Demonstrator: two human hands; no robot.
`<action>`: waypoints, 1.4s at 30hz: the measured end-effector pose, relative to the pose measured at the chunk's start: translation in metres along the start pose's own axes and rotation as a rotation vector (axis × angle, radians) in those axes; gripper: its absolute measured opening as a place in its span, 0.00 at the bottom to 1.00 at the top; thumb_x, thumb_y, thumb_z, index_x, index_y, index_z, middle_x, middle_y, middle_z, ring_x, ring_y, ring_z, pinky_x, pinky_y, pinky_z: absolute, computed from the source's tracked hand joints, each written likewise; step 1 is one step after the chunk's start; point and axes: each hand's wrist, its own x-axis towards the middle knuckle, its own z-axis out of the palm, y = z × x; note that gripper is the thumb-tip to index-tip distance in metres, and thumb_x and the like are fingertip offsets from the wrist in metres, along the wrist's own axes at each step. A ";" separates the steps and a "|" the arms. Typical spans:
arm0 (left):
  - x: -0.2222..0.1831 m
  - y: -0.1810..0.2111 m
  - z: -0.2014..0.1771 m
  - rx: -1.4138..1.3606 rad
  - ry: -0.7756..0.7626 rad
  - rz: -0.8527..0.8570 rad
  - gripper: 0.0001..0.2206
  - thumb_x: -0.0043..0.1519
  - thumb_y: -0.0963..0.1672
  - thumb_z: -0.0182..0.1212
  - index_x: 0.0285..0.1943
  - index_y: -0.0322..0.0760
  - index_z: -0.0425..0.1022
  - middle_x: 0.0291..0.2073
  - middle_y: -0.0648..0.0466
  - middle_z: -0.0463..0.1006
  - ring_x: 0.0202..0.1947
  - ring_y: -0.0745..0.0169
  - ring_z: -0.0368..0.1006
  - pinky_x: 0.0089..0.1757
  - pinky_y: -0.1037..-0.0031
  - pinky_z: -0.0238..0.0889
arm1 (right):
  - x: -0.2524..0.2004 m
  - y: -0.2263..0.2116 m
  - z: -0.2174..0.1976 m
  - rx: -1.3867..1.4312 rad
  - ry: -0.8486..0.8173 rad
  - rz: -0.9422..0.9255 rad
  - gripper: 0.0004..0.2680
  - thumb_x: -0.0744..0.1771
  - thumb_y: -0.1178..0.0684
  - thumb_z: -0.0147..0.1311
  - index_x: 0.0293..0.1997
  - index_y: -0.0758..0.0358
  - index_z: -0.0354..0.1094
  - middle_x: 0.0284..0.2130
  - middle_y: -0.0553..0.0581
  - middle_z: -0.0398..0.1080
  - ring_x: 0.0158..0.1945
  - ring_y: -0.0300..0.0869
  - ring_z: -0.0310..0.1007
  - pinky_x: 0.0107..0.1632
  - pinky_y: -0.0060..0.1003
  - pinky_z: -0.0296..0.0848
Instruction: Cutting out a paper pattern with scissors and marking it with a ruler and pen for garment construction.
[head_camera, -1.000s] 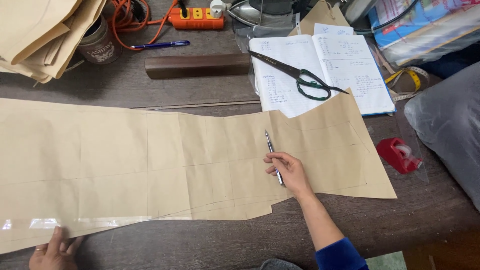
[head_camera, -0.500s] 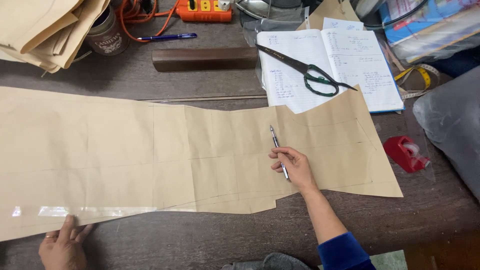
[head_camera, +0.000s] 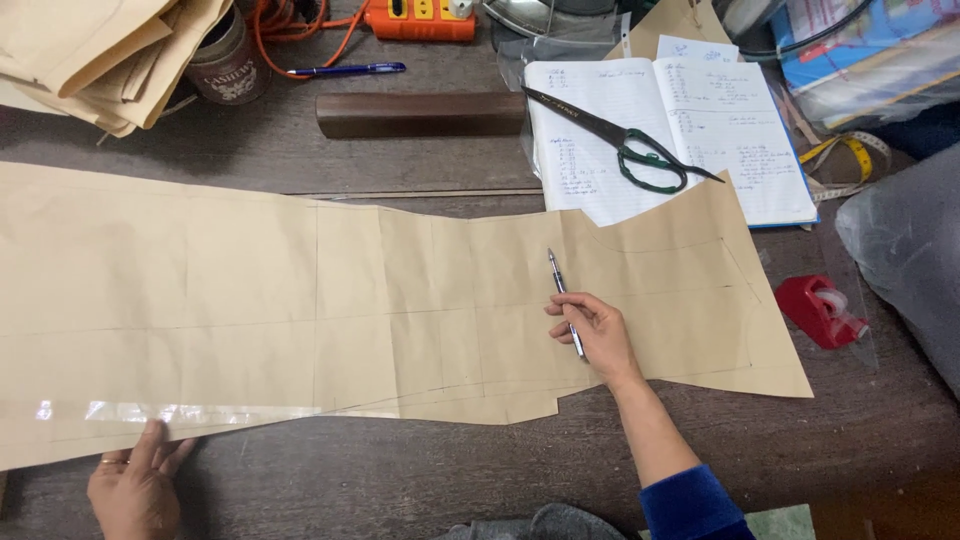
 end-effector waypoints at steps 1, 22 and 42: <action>-0.004 0.003 0.002 -0.003 0.000 0.002 0.14 0.66 0.43 0.65 0.38 0.44 0.58 0.38 0.53 0.73 0.43 0.70 0.75 0.46 0.65 0.78 | 0.000 0.001 0.000 0.000 -0.001 -0.003 0.08 0.67 0.56 0.48 0.46 0.66 0.72 0.38 0.62 0.76 0.28 0.42 0.75 0.34 0.33 0.76; 0.003 0.001 0.008 -0.099 0.054 0.051 0.18 0.63 0.41 0.61 0.62 0.36 0.70 0.47 0.55 0.77 0.48 0.69 0.76 0.46 0.63 0.79 | -0.011 0.008 0.007 0.044 -0.007 0.018 0.09 0.66 0.57 0.49 0.47 0.66 0.73 0.38 0.62 0.77 0.28 0.42 0.75 0.34 0.33 0.76; 0.062 -0.079 -0.053 0.688 -0.160 0.349 0.06 0.70 0.42 0.46 0.44 0.37 0.54 0.30 0.55 0.74 0.43 0.64 0.63 0.46 0.83 0.51 | 0.001 0.012 -0.016 0.288 0.077 -0.208 0.10 0.64 0.67 0.47 0.48 0.73 0.64 0.40 0.76 0.74 0.39 0.56 0.79 0.38 0.38 0.79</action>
